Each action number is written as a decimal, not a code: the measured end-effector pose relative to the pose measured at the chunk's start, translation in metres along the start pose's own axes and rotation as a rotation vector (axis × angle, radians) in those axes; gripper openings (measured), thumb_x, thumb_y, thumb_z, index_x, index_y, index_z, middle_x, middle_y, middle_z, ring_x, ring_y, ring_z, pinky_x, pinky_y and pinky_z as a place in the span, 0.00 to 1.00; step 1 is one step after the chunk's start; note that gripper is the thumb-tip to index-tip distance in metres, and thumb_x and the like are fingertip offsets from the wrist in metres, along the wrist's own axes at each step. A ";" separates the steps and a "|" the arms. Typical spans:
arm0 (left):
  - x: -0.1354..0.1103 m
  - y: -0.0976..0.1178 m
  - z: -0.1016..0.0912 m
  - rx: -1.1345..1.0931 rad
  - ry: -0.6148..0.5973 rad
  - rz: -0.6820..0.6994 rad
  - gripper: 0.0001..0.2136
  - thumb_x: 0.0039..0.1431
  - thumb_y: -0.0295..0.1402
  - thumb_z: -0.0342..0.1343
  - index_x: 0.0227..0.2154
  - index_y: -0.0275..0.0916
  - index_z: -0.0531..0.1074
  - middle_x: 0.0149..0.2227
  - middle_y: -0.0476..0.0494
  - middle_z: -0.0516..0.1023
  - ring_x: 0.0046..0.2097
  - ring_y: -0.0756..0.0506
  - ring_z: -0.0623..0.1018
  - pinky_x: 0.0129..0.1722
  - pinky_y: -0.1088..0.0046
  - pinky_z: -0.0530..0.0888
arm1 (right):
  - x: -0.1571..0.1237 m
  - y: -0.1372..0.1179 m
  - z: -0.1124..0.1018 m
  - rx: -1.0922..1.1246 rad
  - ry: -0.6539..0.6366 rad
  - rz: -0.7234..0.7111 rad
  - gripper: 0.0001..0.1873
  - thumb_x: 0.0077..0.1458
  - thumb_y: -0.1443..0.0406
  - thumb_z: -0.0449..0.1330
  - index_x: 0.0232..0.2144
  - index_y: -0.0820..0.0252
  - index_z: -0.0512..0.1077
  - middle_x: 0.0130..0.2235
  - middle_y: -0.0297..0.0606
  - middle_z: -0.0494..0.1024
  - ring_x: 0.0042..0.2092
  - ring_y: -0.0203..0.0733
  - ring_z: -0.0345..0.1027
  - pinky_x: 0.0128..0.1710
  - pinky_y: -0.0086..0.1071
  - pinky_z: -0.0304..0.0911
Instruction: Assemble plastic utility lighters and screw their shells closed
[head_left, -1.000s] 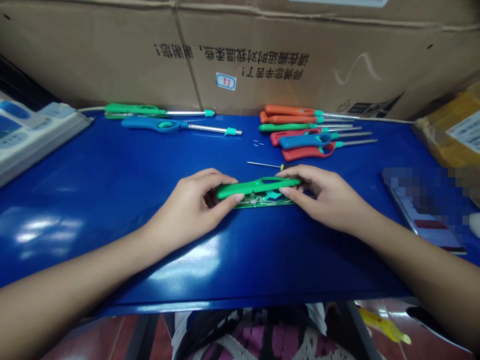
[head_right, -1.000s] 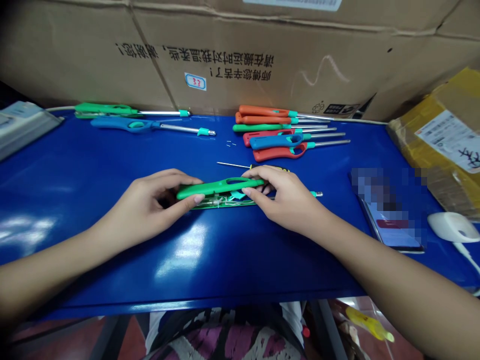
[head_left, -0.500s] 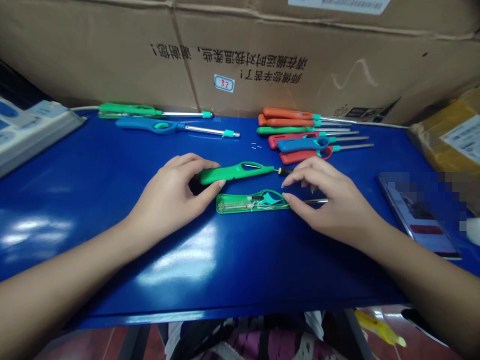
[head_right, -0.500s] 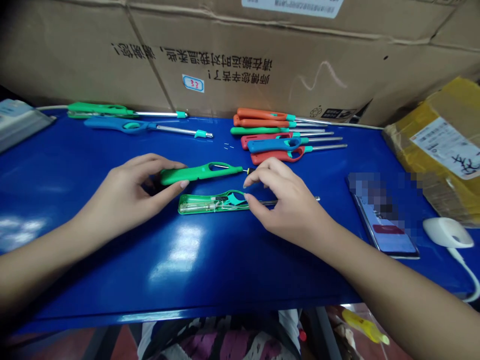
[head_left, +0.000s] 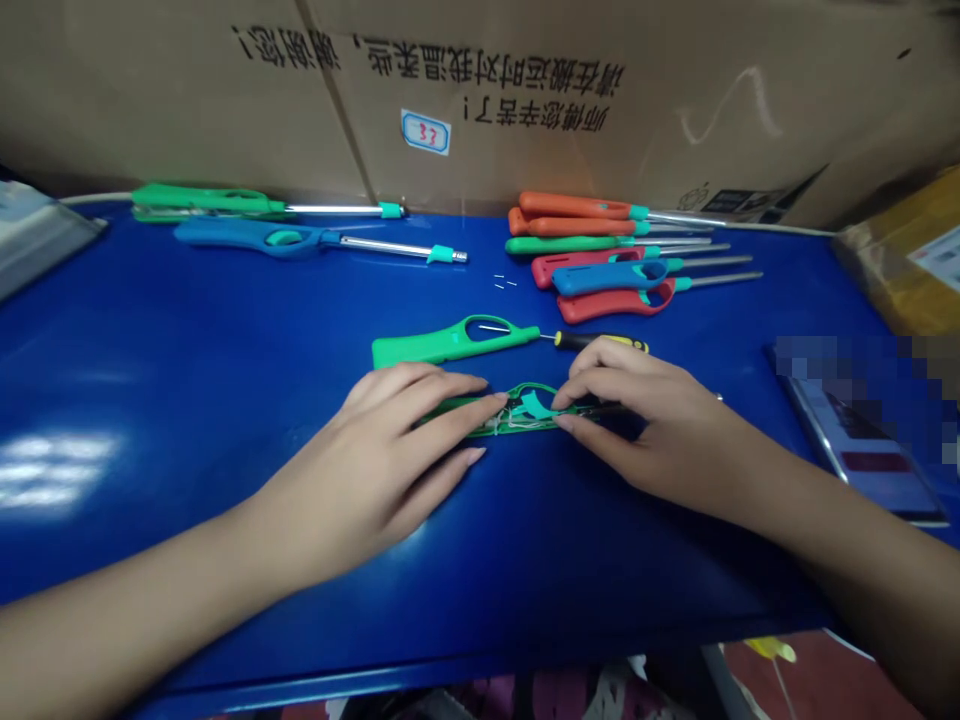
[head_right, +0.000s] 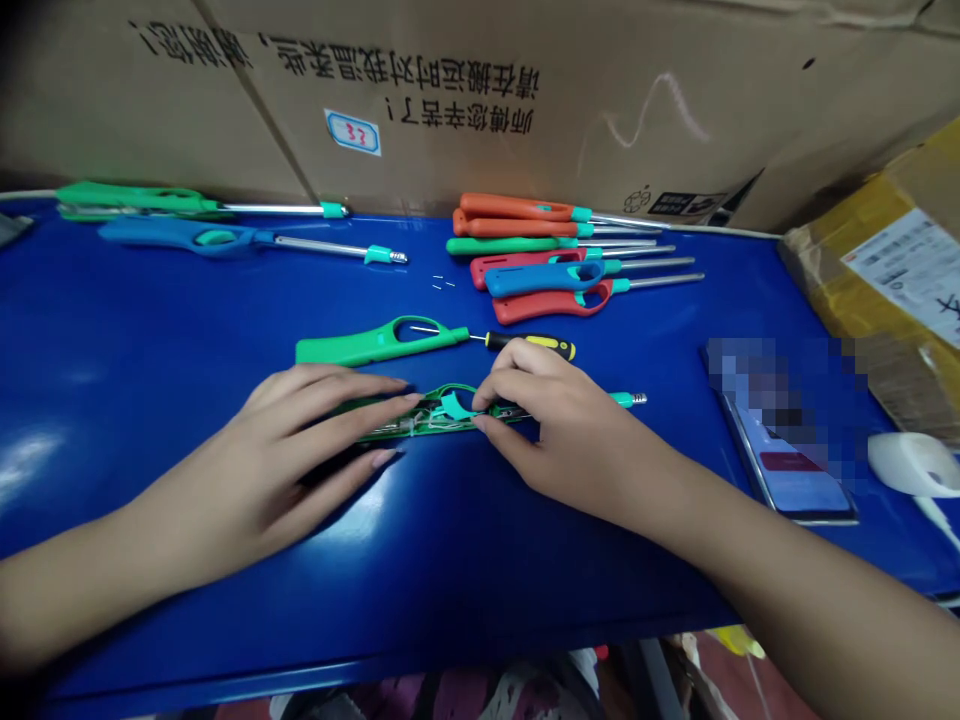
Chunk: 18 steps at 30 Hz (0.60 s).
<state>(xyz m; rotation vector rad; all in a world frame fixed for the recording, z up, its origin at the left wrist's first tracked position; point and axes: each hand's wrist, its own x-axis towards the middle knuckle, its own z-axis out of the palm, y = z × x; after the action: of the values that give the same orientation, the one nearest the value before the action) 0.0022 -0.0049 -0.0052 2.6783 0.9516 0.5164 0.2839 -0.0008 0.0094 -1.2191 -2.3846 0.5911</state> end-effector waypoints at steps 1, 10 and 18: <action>0.000 -0.001 0.002 -0.015 -0.007 0.004 0.20 0.72 0.32 0.53 0.64 0.45 0.67 0.61 0.41 0.74 0.60 0.39 0.72 0.60 0.58 0.68 | 0.000 0.000 0.000 0.009 0.000 0.000 0.05 0.64 0.69 0.60 0.41 0.54 0.75 0.43 0.39 0.75 0.45 0.43 0.71 0.45 0.38 0.68; -0.002 -0.003 0.003 -0.100 -0.045 0.003 0.21 0.72 0.28 0.51 0.65 0.43 0.67 0.60 0.41 0.74 0.58 0.41 0.73 0.59 0.61 0.72 | 0.001 -0.002 -0.006 -0.080 -0.037 -0.136 0.09 0.67 0.69 0.56 0.38 0.58 0.77 0.39 0.39 0.75 0.41 0.41 0.69 0.41 0.39 0.65; -0.002 -0.001 0.001 -0.134 -0.034 0.010 0.24 0.72 0.28 0.51 0.67 0.51 0.64 0.60 0.43 0.75 0.57 0.39 0.74 0.56 0.57 0.77 | -0.001 -0.001 -0.004 -0.111 -0.047 -0.185 0.09 0.67 0.69 0.56 0.38 0.57 0.76 0.40 0.39 0.75 0.40 0.41 0.67 0.41 0.39 0.63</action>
<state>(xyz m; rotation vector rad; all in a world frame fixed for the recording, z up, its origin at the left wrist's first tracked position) 0.0008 -0.0052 -0.0074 2.5651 0.8632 0.5153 0.2855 -0.0015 0.0129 -1.0225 -2.5646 0.4385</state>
